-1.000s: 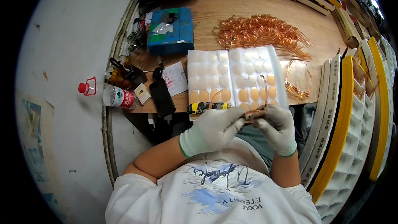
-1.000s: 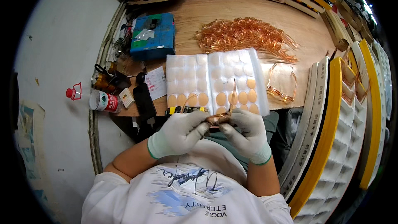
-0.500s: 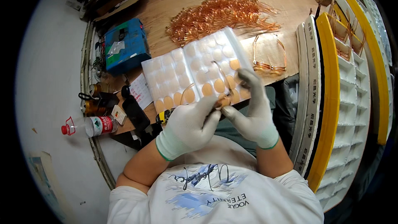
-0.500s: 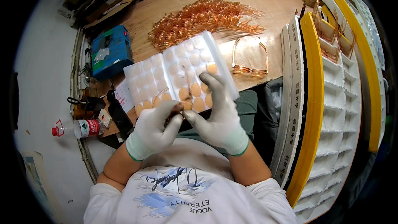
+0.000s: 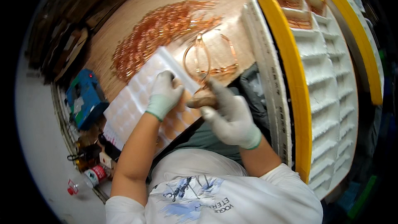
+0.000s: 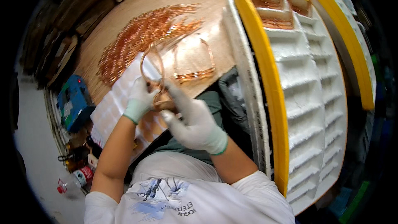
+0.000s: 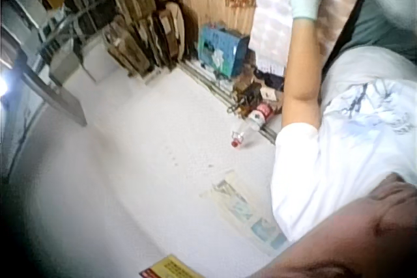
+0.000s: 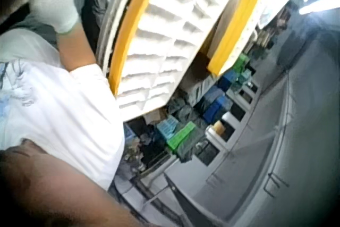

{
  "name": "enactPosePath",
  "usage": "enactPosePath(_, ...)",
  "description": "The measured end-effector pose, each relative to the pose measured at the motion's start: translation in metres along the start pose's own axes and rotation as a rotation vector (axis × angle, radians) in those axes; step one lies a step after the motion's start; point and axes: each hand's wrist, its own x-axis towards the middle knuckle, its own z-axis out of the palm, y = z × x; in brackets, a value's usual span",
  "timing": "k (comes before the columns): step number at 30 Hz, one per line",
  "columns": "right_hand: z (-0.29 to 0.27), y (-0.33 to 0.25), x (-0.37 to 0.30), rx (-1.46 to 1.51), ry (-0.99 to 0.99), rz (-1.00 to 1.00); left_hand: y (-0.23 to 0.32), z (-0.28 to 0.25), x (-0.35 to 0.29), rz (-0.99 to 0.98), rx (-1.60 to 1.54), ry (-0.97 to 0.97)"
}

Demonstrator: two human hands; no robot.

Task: The person repeatedly picks up copper wire loops, attaches small circular components, and places the finished assemblies into a yellow compartmentalized tray. The process is continuous and repetitive, with the person handling each wire loop individually.

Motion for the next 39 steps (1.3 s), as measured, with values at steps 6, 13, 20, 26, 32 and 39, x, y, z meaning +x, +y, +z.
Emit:
enactPosePath(6,-0.003,-0.011,-0.002,-0.261,-0.138,0.207,0.066,-0.083,-0.054,-0.255,-0.98,-0.227)
enactPosePath(13,0.038,-0.007,-0.016,-0.156,-0.182,0.174,0.076,-0.103,-0.115,-0.2,-0.963,0.002)
enactPosePath(20,0.046,-0.026,-0.029,0.075,-0.414,0.231,0.054,-0.12,-0.156,-0.092,-1.365,-0.21)
enactPosePath(26,0.066,-0.031,-0.047,-0.062,-0.264,0.186,0.072,-0.127,-0.17,-0.02,-1.097,-0.053)
enactPosePath(32,0.073,-0.037,-0.053,0.124,-0.231,0.243,0.078,-0.145,-0.185,0.142,-0.766,0.047)
enactPosePath(39,0.071,-0.032,-0.047,-0.154,-0.244,0.141,0.081,-0.131,-0.183,0.107,-0.681,0.193)
